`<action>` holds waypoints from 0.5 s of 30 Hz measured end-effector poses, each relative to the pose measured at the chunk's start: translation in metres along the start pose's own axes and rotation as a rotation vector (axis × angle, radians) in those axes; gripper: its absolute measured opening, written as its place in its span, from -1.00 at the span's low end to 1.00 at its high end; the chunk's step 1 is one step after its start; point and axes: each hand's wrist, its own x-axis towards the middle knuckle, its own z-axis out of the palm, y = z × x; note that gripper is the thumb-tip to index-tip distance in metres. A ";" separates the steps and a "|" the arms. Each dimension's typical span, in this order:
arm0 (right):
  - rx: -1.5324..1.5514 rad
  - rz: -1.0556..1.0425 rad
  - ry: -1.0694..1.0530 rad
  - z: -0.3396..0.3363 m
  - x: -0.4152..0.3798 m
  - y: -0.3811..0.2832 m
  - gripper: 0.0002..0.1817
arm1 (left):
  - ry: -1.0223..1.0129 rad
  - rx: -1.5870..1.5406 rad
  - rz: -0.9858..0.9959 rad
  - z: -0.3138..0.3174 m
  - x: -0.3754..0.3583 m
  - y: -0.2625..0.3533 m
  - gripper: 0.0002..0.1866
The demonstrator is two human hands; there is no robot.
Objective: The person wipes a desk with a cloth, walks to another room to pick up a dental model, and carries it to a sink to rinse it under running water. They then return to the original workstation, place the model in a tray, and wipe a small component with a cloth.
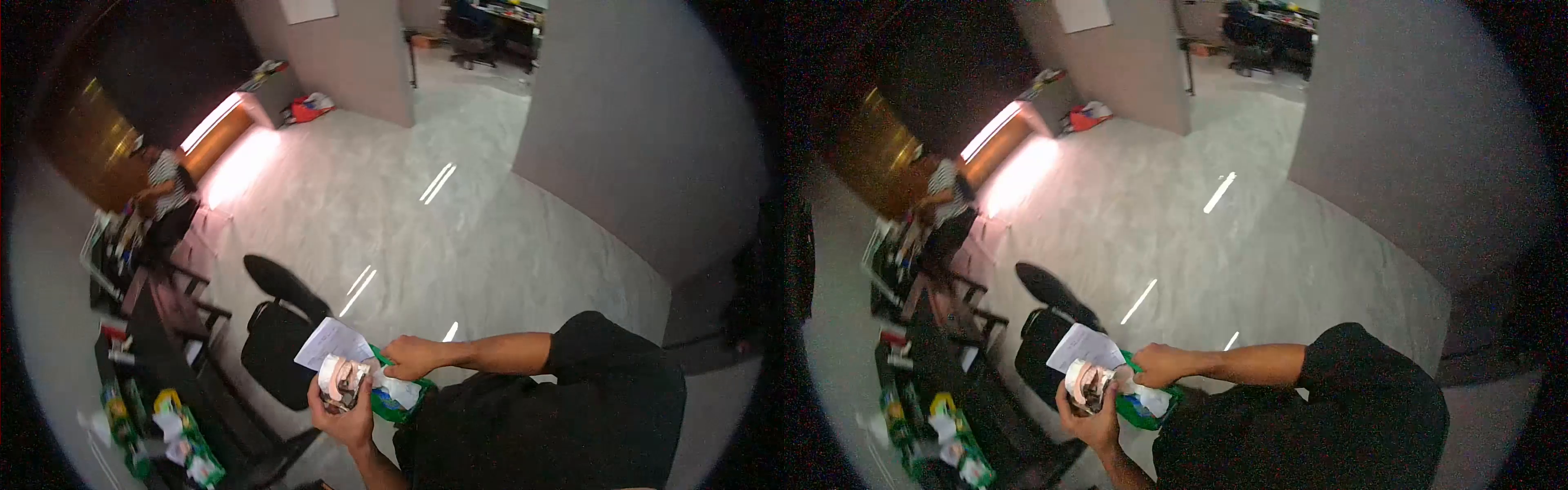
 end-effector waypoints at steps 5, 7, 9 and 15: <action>0.076 0.207 0.097 -0.095 0.112 -0.008 -0.64 | -0.216 0.014 0.085 0.038 0.185 -0.015 -0.31; 0.115 0.278 0.128 -0.142 0.158 -0.002 -0.66 | -0.288 -0.093 0.055 0.069 0.256 -0.015 -0.32; 0.186 0.318 0.169 -0.174 0.188 -0.002 -0.68 | -0.367 -0.001 0.158 0.089 0.318 -0.019 -0.33; 0.337 0.505 0.397 -0.323 0.327 0.023 -0.67 | -0.585 -0.222 0.073 0.199 0.550 0.010 -0.30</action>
